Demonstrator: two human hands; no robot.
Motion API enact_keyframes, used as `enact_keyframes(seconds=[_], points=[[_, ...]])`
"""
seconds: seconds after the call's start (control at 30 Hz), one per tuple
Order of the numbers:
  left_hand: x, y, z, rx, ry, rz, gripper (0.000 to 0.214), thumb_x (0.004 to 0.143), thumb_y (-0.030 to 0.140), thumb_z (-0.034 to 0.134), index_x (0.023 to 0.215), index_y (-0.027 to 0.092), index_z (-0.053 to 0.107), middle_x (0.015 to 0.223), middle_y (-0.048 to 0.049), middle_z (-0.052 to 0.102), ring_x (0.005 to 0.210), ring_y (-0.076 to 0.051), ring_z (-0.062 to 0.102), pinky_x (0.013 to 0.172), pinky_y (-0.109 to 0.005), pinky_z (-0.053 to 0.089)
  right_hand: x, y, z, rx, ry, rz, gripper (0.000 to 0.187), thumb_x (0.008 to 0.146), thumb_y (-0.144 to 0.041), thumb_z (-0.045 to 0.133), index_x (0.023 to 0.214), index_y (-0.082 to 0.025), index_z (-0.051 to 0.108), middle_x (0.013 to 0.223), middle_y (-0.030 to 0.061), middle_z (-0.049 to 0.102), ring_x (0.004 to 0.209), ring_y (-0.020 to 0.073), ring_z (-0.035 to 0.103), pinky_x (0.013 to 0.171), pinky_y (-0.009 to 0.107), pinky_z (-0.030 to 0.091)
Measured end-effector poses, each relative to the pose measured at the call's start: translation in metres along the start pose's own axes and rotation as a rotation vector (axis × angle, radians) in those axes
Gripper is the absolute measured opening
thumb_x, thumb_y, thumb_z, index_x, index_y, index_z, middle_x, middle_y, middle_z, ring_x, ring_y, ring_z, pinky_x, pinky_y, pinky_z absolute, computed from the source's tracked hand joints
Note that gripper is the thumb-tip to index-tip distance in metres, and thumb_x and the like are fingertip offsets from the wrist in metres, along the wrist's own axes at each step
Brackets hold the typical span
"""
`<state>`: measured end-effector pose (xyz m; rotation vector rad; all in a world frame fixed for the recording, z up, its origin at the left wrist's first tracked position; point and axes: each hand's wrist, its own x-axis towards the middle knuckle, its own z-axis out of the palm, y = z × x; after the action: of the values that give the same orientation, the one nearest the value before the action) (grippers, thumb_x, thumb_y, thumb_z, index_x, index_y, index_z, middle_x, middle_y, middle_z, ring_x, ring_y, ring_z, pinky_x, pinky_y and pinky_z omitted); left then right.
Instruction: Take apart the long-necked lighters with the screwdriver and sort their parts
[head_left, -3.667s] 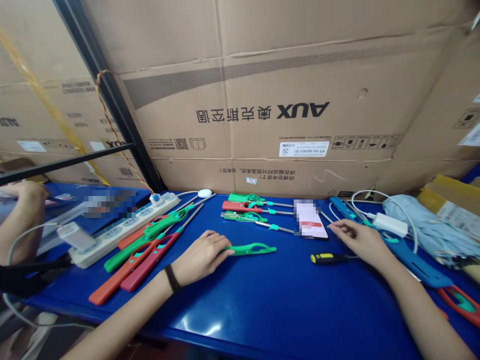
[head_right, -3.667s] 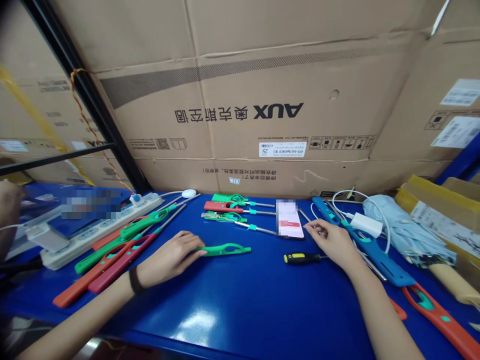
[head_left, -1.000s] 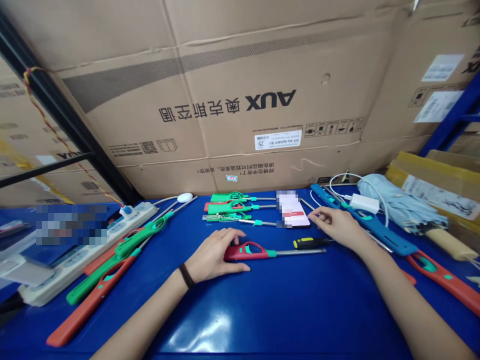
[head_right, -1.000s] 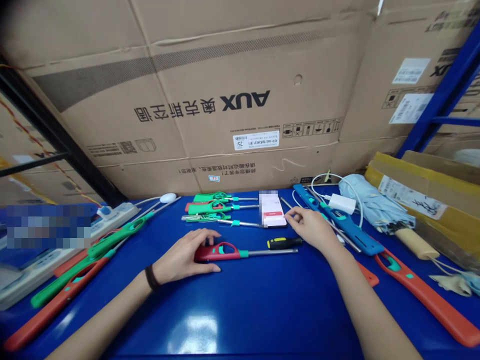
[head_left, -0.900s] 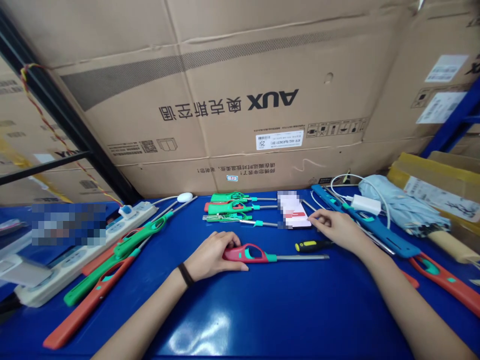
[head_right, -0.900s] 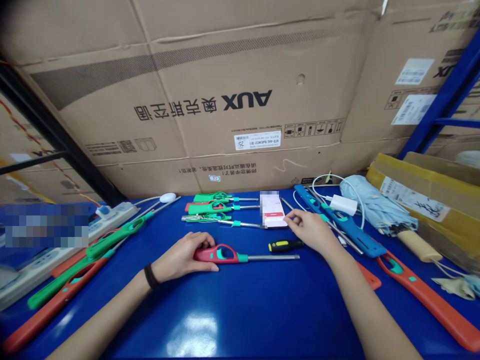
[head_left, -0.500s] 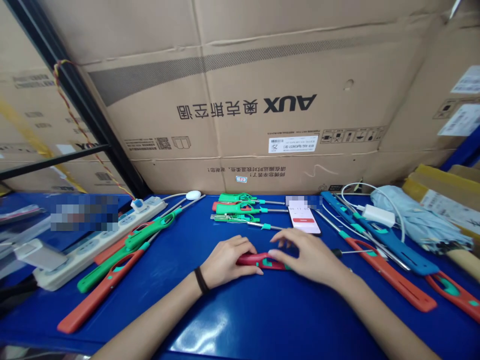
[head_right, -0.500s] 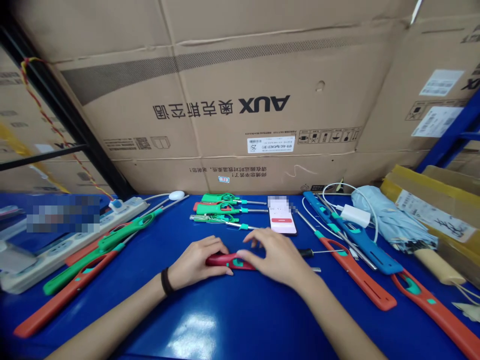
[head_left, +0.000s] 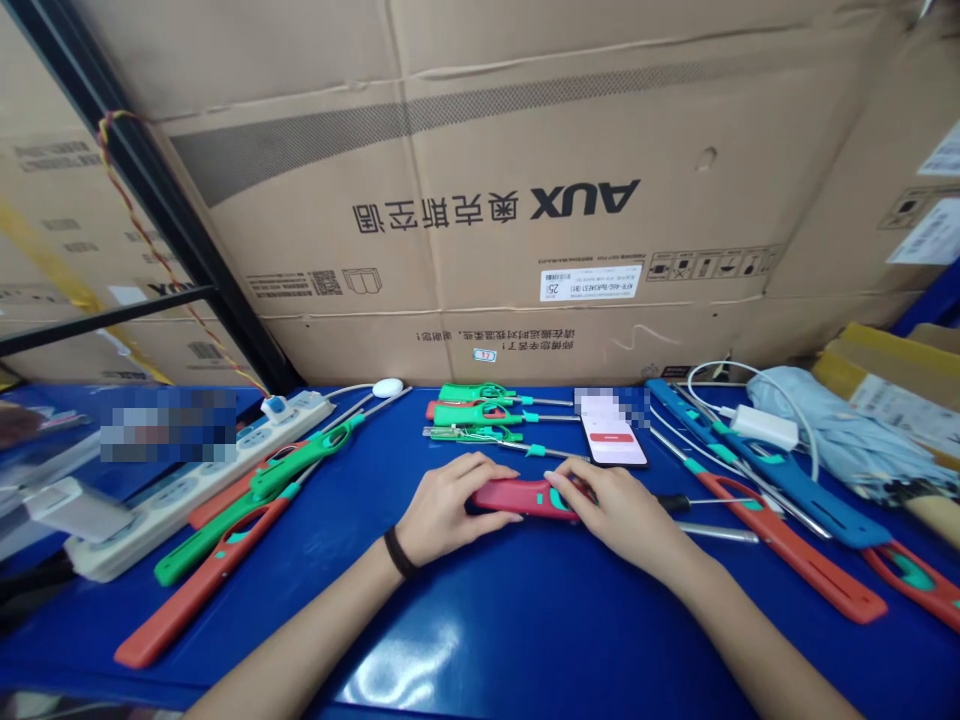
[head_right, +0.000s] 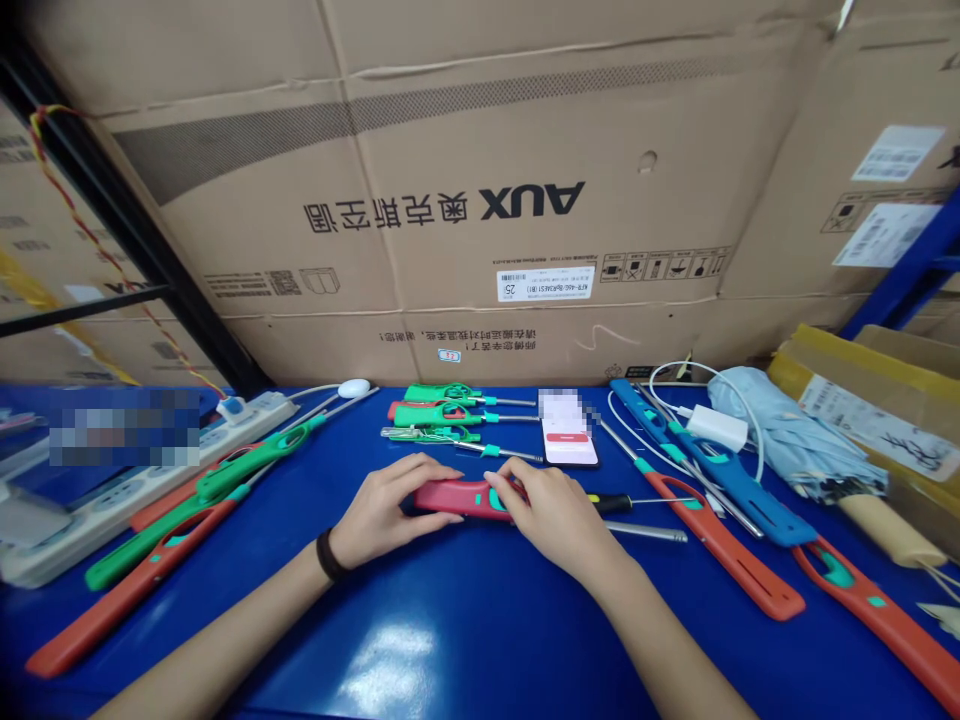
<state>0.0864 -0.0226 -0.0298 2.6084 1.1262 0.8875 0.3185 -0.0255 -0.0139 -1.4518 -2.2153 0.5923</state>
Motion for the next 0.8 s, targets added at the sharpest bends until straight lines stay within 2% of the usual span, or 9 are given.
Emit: enact_keyframes(seconds=[0.1,0.2,0.27,0.33,0.47,0.6,0.7,0.73,0.8], points=[[0.000,-0.002,0.000,-0.010,-0.069,0.057,0.039,0.082,0.044,0.064,0.115,0.024,0.059,0.100,-0.0026,0.064,0.088,-0.016,0.060,0.076,-0.025,0.048,-0.002,0.003,-0.004,0.090,-0.075,0.033,0.033,0.092,-0.050,0.037,0.098,-0.024,0.057,0.062,-0.0013,0.062,0.058,0.0183,0.060,0.050,0.025,0.036],[0.001,-0.003,-0.001,-0.009,-0.113,0.038,0.032,0.085,0.049,0.058,0.092,0.019,0.066,0.079,-0.0012,0.065,0.072,-0.014,0.058,0.065,-0.023,0.044,-0.005,0.005,-0.009,0.130,-0.103,-0.014,0.037,0.084,-0.055,0.050,0.105,-0.025,0.055,0.077,-0.0003,0.067,0.065,0.0173,0.062,0.053,0.024,0.039],[0.001,-0.003,-0.001,0.017,-0.147,-0.001,0.039,0.086,0.052,0.054,0.071,0.016,0.062,0.065,-0.0002,0.060,0.062,-0.013,0.054,0.057,-0.022,0.039,-0.006,0.005,-0.010,0.114,-0.131,-0.051,0.035,0.079,-0.055,0.058,0.099,-0.026,0.058,0.082,-0.0003,0.068,0.068,0.0175,0.062,0.056,0.024,0.039],[0.000,-0.003,-0.001,0.037,-0.201,-0.014,0.044,0.081,0.057,0.058,0.064,0.016,0.057,0.061,0.0010,0.056,0.059,-0.012,0.052,0.054,-0.022,0.036,-0.008,0.005,-0.009,0.070,-0.167,-0.064,0.029,0.083,-0.053,0.055,0.081,-0.024,0.061,0.071,-0.0015,0.066,0.063,0.0164,0.060,0.053,0.024,0.036],[0.001,-0.002,0.000,0.006,-0.258,0.020,0.046,0.066,0.063,0.068,0.076,0.018,0.058,0.069,0.0019,0.059,0.064,-0.013,0.055,0.057,-0.022,0.038,-0.012,0.007,-0.007,-0.055,-0.164,-0.062,0.045,0.092,-0.048,0.041,0.058,-0.021,0.053,0.053,-0.0017,0.058,0.050,0.0148,0.053,0.048,0.025,0.030],[0.001,0.000,-0.002,-0.040,-0.263,0.037,0.047,0.069,0.059,0.068,0.095,0.021,0.061,0.080,0.0007,0.060,0.071,-0.014,0.057,0.063,-0.023,0.042,-0.021,0.027,-0.023,-0.099,-0.065,-0.083,0.024,0.087,-0.045,0.050,0.083,-0.024,0.060,0.080,0.0018,0.066,0.071,0.0194,0.062,0.063,0.029,0.045],[0.001,0.000,-0.005,-0.048,-0.273,0.048,0.044,0.070,0.058,0.067,0.094,0.022,0.062,0.087,-0.0008,0.061,0.078,-0.016,0.058,0.067,-0.024,0.044,-0.030,0.060,-0.040,-0.253,0.088,-0.034,0.030,0.077,-0.042,0.062,0.100,-0.023,0.061,0.106,0.0093,0.064,0.100,0.0281,0.059,0.087,0.041,0.045],[0.001,0.000,-0.005,-0.051,-0.277,0.047,0.043,0.070,0.058,0.067,0.092,0.022,0.063,0.088,-0.0010,0.061,0.078,-0.016,0.058,0.067,-0.024,0.044,-0.032,0.070,-0.044,-0.292,0.083,-0.004,0.036,0.074,-0.042,0.064,0.104,-0.023,0.061,0.107,0.0105,0.064,0.100,0.0299,0.060,0.086,0.044,0.046],[0.001,0.000,-0.004,-0.060,-0.276,0.038,0.044,0.069,0.060,0.067,0.089,0.021,0.063,0.085,-0.0009,0.061,0.076,-0.016,0.058,0.066,-0.024,0.044,-0.036,0.081,-0.046,-0.316,0.017,-0.029,0.029,0.079,-0.040,0.058,0.102,-0.023,0.062,0.105,0.0105,0.065,0.096,0.0291,0.062,0.083,0.044,0.049]])
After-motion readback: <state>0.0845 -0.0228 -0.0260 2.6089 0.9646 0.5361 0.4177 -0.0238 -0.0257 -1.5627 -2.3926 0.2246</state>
